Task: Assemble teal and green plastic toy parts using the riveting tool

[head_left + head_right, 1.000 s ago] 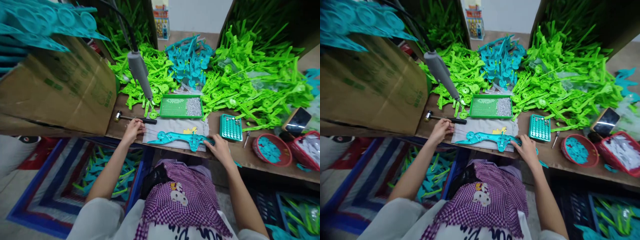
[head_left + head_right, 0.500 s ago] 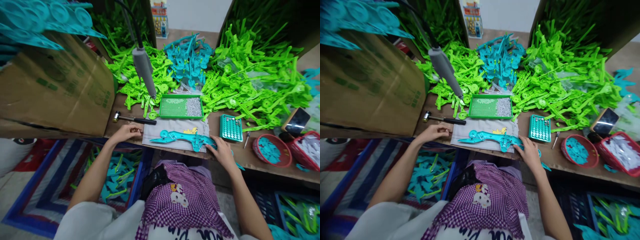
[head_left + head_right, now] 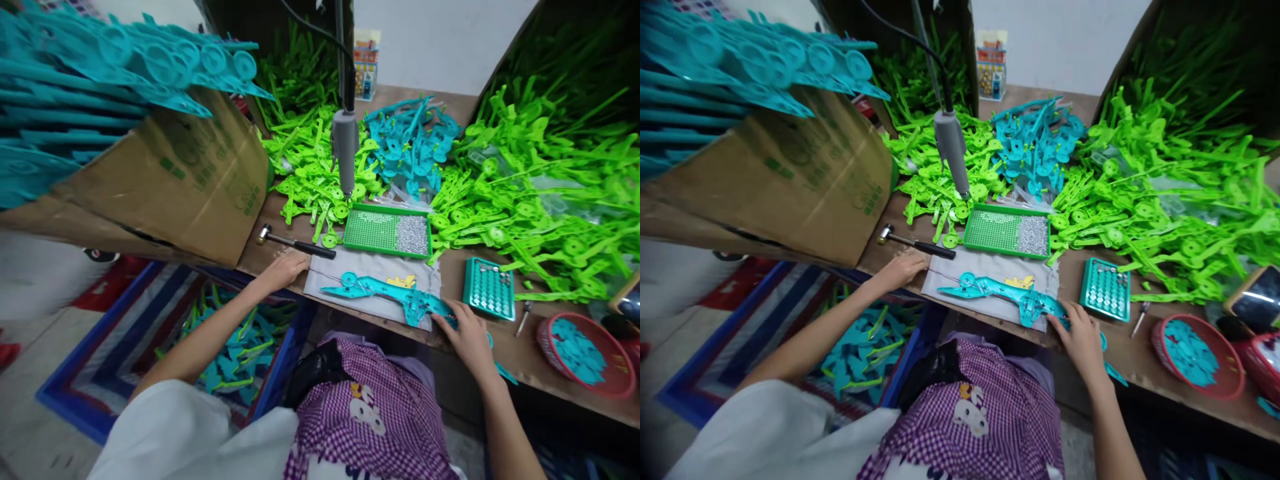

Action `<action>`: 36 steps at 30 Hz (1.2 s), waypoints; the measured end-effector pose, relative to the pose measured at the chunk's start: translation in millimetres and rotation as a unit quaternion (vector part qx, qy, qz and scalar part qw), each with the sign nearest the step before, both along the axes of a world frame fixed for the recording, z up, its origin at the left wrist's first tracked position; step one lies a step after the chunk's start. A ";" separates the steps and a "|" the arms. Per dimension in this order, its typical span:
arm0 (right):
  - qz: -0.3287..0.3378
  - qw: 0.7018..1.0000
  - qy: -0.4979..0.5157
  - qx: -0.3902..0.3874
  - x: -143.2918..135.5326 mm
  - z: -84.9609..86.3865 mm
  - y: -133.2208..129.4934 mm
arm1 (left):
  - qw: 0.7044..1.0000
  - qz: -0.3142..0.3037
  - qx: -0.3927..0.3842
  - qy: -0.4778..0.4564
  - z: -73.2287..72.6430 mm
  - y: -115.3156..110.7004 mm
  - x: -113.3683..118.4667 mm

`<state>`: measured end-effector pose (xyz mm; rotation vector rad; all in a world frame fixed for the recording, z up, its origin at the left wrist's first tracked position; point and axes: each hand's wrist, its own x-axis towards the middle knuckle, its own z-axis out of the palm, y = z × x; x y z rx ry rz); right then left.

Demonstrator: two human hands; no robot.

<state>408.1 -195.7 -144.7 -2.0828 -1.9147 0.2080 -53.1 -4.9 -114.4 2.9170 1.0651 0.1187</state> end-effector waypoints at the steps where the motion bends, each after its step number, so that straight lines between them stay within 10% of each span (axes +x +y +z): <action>1: 0.003 1.000 -0.002 0.002 -0.3 -0.2 0.1 | 1.000 0.002 0.005 -0.005 -2.5 -1.4 0.2; 13: 0.034 0.997 0.052 0.048 4.9 28.7 -8.7 | 0.944 0.255 -0.019 -0.208 -13.9 -30.9 -1.2; 18: 0.015 0.972 0.170 0.161 -54.1 49.7 13.3 | 0.874 0.348 0.020 -0.339 -11.3 30.3 -0.7; 25: 0.079 0.967 0.218 0.103 -97.5 32.5 23.7 | 0.788 0.456 -0.017 -0.412 -21.0 108.1 7.0; 36: 0.145 0.964 0.213 0.069 -120.2 27.9 26.6 | 0.620 0.469 -0.105 -0.620 -46.8 1.3 -19.5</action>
